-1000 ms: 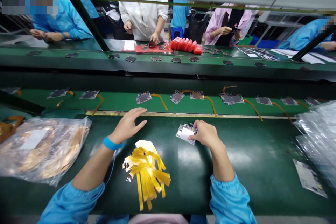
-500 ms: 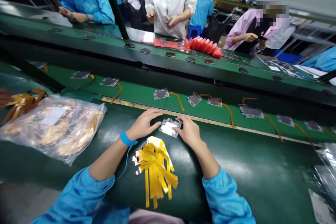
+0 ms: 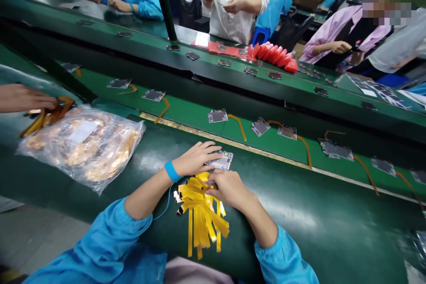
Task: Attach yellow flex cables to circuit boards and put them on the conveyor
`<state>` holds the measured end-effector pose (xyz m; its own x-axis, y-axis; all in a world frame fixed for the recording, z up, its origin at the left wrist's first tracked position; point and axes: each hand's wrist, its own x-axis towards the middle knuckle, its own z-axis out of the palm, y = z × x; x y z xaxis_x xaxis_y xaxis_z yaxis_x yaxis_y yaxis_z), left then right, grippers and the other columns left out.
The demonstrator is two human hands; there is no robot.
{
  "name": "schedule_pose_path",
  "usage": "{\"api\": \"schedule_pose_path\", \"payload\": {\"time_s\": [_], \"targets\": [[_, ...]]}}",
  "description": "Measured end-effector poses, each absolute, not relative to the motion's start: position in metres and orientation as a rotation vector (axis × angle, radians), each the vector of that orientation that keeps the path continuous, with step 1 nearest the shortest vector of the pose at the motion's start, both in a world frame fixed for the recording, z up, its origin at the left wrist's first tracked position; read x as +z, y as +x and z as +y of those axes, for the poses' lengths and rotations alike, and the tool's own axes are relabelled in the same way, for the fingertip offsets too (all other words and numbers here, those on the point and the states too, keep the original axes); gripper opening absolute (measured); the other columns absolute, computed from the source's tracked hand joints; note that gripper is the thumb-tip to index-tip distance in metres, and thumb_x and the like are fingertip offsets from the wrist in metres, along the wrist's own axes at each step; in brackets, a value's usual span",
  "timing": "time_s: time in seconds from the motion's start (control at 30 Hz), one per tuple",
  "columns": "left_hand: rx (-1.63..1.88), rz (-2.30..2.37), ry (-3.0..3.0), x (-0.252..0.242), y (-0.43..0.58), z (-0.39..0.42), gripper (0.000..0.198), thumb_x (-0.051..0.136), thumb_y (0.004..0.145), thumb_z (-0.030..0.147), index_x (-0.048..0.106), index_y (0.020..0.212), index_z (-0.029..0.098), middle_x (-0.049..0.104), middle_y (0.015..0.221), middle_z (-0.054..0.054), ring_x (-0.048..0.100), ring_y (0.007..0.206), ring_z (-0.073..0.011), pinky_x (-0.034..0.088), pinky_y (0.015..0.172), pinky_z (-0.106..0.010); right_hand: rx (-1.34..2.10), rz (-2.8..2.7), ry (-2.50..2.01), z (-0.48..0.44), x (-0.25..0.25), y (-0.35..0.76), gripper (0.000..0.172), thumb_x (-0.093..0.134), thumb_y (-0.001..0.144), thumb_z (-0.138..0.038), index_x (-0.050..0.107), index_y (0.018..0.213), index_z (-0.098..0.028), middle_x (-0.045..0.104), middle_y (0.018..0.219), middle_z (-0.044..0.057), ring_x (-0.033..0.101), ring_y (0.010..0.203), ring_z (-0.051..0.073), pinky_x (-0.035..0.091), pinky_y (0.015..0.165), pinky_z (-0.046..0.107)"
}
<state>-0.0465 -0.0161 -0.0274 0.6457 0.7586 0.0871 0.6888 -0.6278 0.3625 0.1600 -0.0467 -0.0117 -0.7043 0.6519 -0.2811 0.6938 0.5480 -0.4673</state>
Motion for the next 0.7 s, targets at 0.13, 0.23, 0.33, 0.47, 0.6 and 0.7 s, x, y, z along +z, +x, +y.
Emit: {"api": "schedule_pose_path", "payload": {"time_s": [0.13, 0.23, 0.33, 0.47, 0.6, 0.7], "targets": [[0.281, 1.166, 2.58, -0.027, -0.055, -0.013, 0.042, 0.071, 0.093, 0.032, 0.066, 0.135, 0.029, 0.057, 0.152, -0.008, 0.044, 0.141, -0.0315, 0.042, 0.106, -0.046, -0.928, 2.689, 1.181, -0.047, -0.009, 0.16, 0.011, 0.077, 0.091, -0.035, 0.076, 0.095, -0.025, 0.077, 0.097, 0.003, 0.072, 0.091, 0.022, 0.044, 0.073, 0.026], [0.23, 1.201, 2.579, -0.023, -0.065, -0.012, 0.044, 0.071, 0.092, 0.028, 0.066, 0.135, 0.03, 0.058, 0.151, -0.007, 0.044, 0.142, -0.032, 0.041, 0.106, -0.046, -1.019, 2.713, 1.187, -0.046, -0.005, 0.16, 0.008, 0.073, 0.095, -0.032, 0.078, 0.098, -0.027, 0.078, 0.098, 0.001, 0.073, 0.095, 0.021, 0.045, 0.077, 0.026], [0.222, 1.241, 2.585, -0.019, -0.072, -0.012, 0.044, 0.069, 0.092, 0.027, 0.066, 0.135, 0.029, 0.058, 0.149, -0.009, 0.043, 0.142, -0.0333, 0.041, 0.105, -0.047, -1.111, 2.763, 1.227, -0.045, -0.002, 0.162, 0.011, 0.07, 0.097, -0.031, 0.08, 0.102, -0.03, 0.078, 0.105, 0.0, 0.072, 0.1, 0.02, 0.045, 0.081, 0.025], [0.311, 1.273, 2.575, -0.012, -0.064, -0.014, 0.042, 0.067, 0.091, 0.029, 0.067, 0.132, 0.026, 0.059, 0.144, -0.011, 0.048, 0.136, -0.0329, 0.04, 0.101, -0.046, -1.251, 2.807, 1.294, -0.037, -0.003, 0.17, 0.012, 0.068, 0.098, -0.031, 0.08, 0.098, -0.028, 0.078, 0.101, 0.0, 0.07, 0.094, 0.017, 0.044, 0.08, 0.024], [0.357, 1.469, 2.503, -0.01, -0.039, -0.02, 0.018, 0.061, 0.092, 0.027, 0.072, 0.106, 0.021, 0.068, 0.11, -0.009, 0.059, 0.107, -0.0271, 0.043, 0.087, -0.041, -1.463, 2.757, 1.503, -0.02, -0.012, 0.185, 0.021, 0.064, 0.097, -0.036, 0.076, 0.089, -0.02, 0.075, 0.085, -0.001, 0.065, 0.078, 0.016, 0.042, 0.07, 0.023], [0.295, 1.577, 2.469, -0.014, -0.021, -0.023, 0.011, 0.061, 0.092, 0.028, 0.068, 0.087, 0.021, 0.067, 0.094, -0.007, 0.06, 0.095, -0.0256, 0.041, 0.079, -0.039, -1.572, 2.74, 1.727, -0.006, -0.02, 0.198, 0.028, 0.06, 0.096, -0.039, 0.069, 0.082, -0.017, 0.069, 0.078, 0.0, 0.059, 0.072, 0.015, 0.041, 0.065, 0.023]]}}
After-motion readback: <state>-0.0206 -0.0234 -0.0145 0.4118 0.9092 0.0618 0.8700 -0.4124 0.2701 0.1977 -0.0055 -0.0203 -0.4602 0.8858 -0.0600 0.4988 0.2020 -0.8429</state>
